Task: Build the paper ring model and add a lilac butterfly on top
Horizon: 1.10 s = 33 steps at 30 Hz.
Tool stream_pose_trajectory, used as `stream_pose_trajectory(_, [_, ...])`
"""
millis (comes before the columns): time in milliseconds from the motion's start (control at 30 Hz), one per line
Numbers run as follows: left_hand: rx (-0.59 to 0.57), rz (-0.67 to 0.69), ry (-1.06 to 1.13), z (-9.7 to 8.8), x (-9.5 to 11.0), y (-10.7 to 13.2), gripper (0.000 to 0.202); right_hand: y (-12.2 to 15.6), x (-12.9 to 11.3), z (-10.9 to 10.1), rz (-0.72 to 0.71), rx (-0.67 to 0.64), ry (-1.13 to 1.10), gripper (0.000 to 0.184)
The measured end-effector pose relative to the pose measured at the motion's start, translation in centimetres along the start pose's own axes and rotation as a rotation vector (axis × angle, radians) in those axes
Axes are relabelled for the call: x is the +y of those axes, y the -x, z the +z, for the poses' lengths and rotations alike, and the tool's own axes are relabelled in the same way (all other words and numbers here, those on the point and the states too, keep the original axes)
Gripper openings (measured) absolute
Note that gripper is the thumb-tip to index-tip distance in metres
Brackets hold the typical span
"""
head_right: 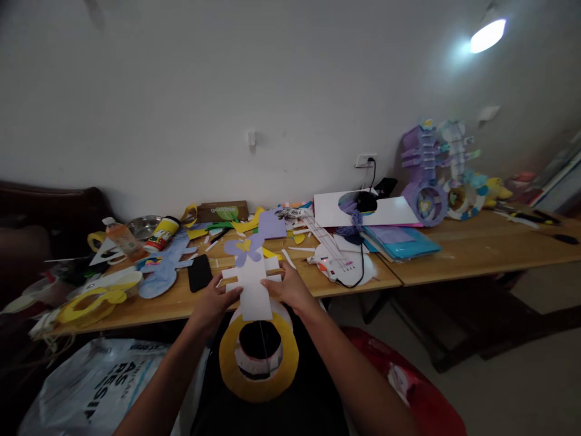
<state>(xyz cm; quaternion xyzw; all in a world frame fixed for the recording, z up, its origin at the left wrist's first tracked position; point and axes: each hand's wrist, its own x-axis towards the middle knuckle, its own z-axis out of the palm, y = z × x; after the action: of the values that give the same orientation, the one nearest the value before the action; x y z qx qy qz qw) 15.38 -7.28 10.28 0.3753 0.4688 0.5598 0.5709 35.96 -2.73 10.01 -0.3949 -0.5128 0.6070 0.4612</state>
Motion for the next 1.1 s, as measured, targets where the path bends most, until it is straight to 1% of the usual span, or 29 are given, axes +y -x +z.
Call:
stream_pose_trajectory(100, [0.033, -0.002, -0.016, -0.3, -0.1, 0.4, 0.092, 0.1, 0.0, 0.0, 0.011, 0.007, -0.016, 0.057])
stream_pose_trajectory(200, [0.101, 0.014, -0.041, -1.5, -1.0, 1.4, 0.099, -0.1, 0.1, -0.1, 0.02, 0.008, -0.048, 0.055])
stream_pose_trajectory(300, [0.141, 0.01, -0.09, -3.9, -2.8, 3.1, 0.09, -1.2, 0.0, -0.2, 0.013, 0.029, -0.086, 0.05])
stream_pose_trajectory(367, [0.138, 0.006, -0.131, -6.1, -4.2, 4.3, 0.076, -2.7, -0.6, -0.3, 0.012, 0.034, -0.102, 0.047])
stream_pose_trajectory(433, [0.183, 0.05, -0.17, -8.4, -5.5, 5.0, 0.067, -4.6, -1.7, -0.3, 0.002, 0.026, -0.113, 0.044])
stream_pose_trajectory(500, [0.246, 0.13, -0.196, -10.2, -6.3, 5.0, 0.064, -6.9, -3.2, -0.1, -0.033, 0.015, -0.129, 0.044])
stream_pose_trajectory(567, [0.259, 0.199, -0.203, -11.2, -6.6, 4.0, 0.065, -9.3, -4.6, 0.4, -0.093, 0.004, -0.155, 0.048])
stream_pose_trajectory(667, [0.205, 0.231, -0.209, -11.1, -6.0, 1.0, 0.076, -12.6, -5.8, 1.5, -0.169, -0.014, -0.195, 0.053])
stream_pose_trajectory(733, [0.205, 0.218, -0.203, -10.4, -5.2, -1.4, 0.082, -14.6, -5.8, 2.3, -0.161, -0.028, -0.211, 0.051])
stream_pose_trajectory(800, [0.232, 0.195, -0.194, -9.7, -4.4, -3.5, 0.077, -16.4, -5.4, 2.8, -0.103, -0.033, -0.217, 0.044])
stream_pose_trajectory(867, [0.255, 0.162, -0.205, -9.1, -4.0, -4.5, 0.065, -18.1, -4.6, 3.0, -0.029, -0.017, -0.215, 0.037])
stream_pose_trajectory(933, [0.279, 0.121, -0.223, -8.8, -4.1, -4.3, 0.053, -19.2, -3.6, 3.0, 0.038, 0.008, -0.204, 0.034])
stream_pose_trajectory(1000, [0.292, 0.054, -0.239, -8.6, -4.6, -3.3, 0.046, -19.7, -2.2, 3.1, 0.095, 0.02, -0.188, 0.033])
stream_pose_trajectory(1100, [0.332, -0.092, -0.235, -8.1, -5.2, -1.6, 0.046, -19.9, 0.3, 3.6, 0.171, 0.021, -0.149, 0.03])
